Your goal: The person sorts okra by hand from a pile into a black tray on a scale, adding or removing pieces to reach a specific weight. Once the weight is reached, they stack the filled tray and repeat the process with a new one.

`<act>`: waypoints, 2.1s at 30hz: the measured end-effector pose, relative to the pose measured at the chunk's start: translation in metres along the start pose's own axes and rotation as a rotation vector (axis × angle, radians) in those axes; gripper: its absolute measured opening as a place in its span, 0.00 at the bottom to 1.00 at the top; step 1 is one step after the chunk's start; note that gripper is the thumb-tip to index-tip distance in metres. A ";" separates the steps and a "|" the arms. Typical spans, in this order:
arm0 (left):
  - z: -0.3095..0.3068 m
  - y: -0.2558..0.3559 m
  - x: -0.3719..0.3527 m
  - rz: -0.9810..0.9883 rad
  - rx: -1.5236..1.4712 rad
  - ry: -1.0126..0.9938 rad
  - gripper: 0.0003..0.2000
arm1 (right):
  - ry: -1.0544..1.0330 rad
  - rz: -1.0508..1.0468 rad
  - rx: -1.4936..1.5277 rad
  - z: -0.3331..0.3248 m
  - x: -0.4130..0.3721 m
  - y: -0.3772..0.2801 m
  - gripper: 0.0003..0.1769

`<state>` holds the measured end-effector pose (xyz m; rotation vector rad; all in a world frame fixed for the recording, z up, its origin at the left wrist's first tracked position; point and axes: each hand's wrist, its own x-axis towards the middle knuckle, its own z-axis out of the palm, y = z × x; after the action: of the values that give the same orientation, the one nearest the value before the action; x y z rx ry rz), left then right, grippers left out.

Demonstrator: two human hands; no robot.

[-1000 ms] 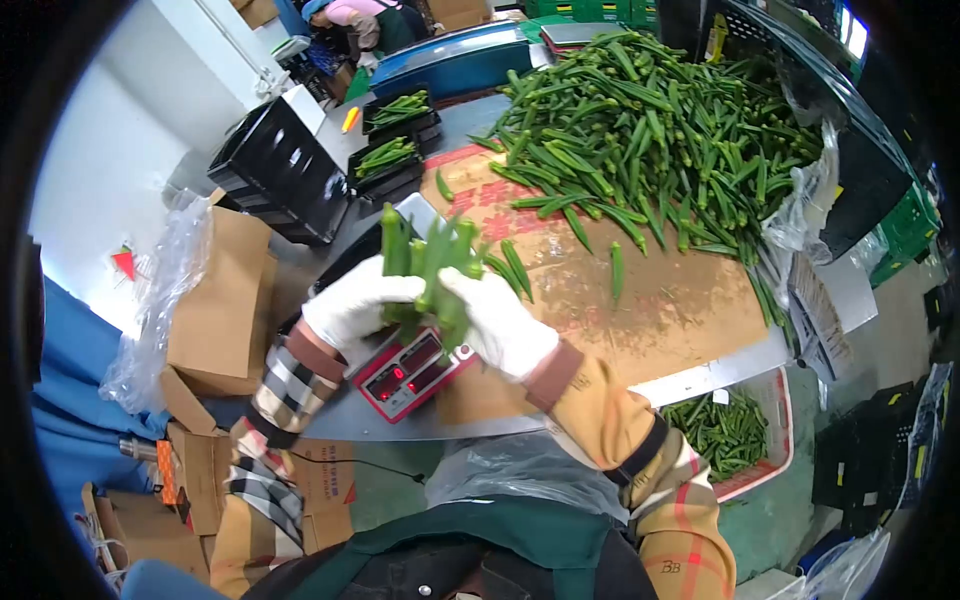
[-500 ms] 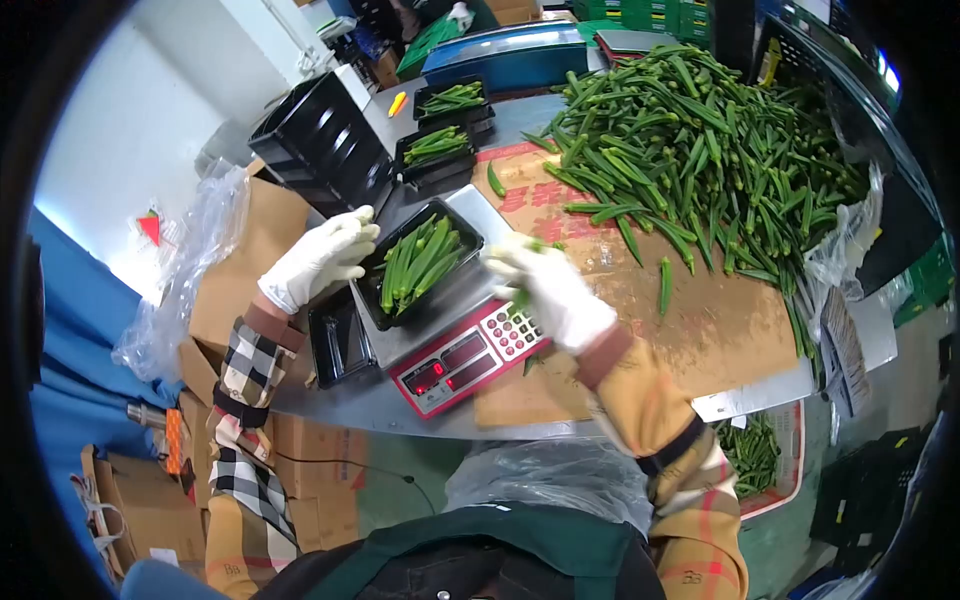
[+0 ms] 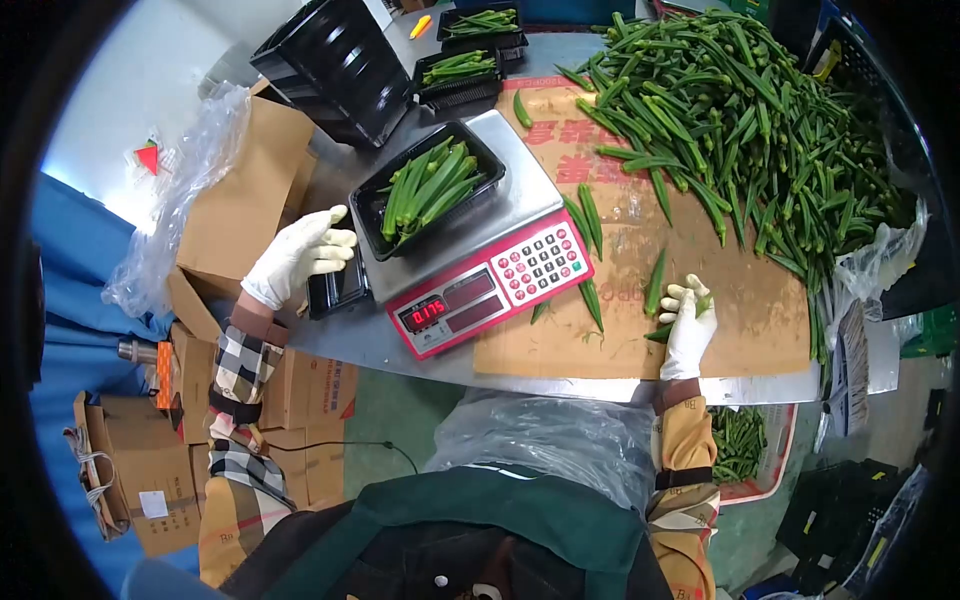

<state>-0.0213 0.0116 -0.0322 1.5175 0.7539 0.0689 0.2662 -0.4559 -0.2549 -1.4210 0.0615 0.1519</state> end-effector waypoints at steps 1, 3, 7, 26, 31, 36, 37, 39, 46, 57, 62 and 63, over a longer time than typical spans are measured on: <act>0.013 0.004 -0.001 -0.050 0.007 0.042 0.24 | -0.002 0.004 -0.004 0.001 0.000 0.000 0.14; 0.024 0.002 0.003 -0.125 0.032 -0.020 0.22 | -0.009 -0.001 -0.001 0.003 -0.001 -0.001 0.15; 0.043 -0.006 0.019 -0.192 0.149 -0.070 0.19 | -0.018 -0.020 0.008 0.002 -0.008 -0.001 0.15; 0.053 0.088 0.268 0.019 0.021 0.203 0.11 | 0.104 -0.212 -0.329 0.025 -0.022 0.009 0.14; 0.031 0.106 0.355 -0.008 0.155 0.379 0.11 | 0.145 -0.209 -0.372 0.023 -0.019 0.021 0.13; 0.016 0.106 0.364 0.111 0.261 0.665 0.17 | 0.157 -0.186 -0.462 0.021 -0.020 0.023 0.14; 0.021 0.105 0.352 0.153 0.263 0.651 0.17 | 0.157 -0.196 -0.500 0.021 -0.021 0.022 0.14; 0.021 0.094 0.331 0.240 0.267 0.627 0.18 | 0.146 -0.181 -0.504 0.021 -0.021 0.017 0.15; -0.020 -0.021 0.216 0.614 0.421 0.646 0.13 | 0.189 -0.321 -0.633 0.024 -0.020 0.015 0.16; -0.027 -0.151 0.114 0.092 0.212 0.499 0.23 | 0.208 -0.294 -0.611 0.026 -0.018 0.015 0.15; -0.042 -0.179 0.105 0.283 0.305 0.421 0.12 | 0.190 -0.253 -0.604 0.029 -0.022 0.003 0.15; -0.039 -0.172 0.096 0.264 0.300 0.389 0.12 | 0.184 -0.249 -0.605 0.029 -0.022 0.002 0.15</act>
<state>-0.0355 0.0759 -0.2217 1.9146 0.8942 0.4786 0.2423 -0.4283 -0.2494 -2.0294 -0.0131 -0.1835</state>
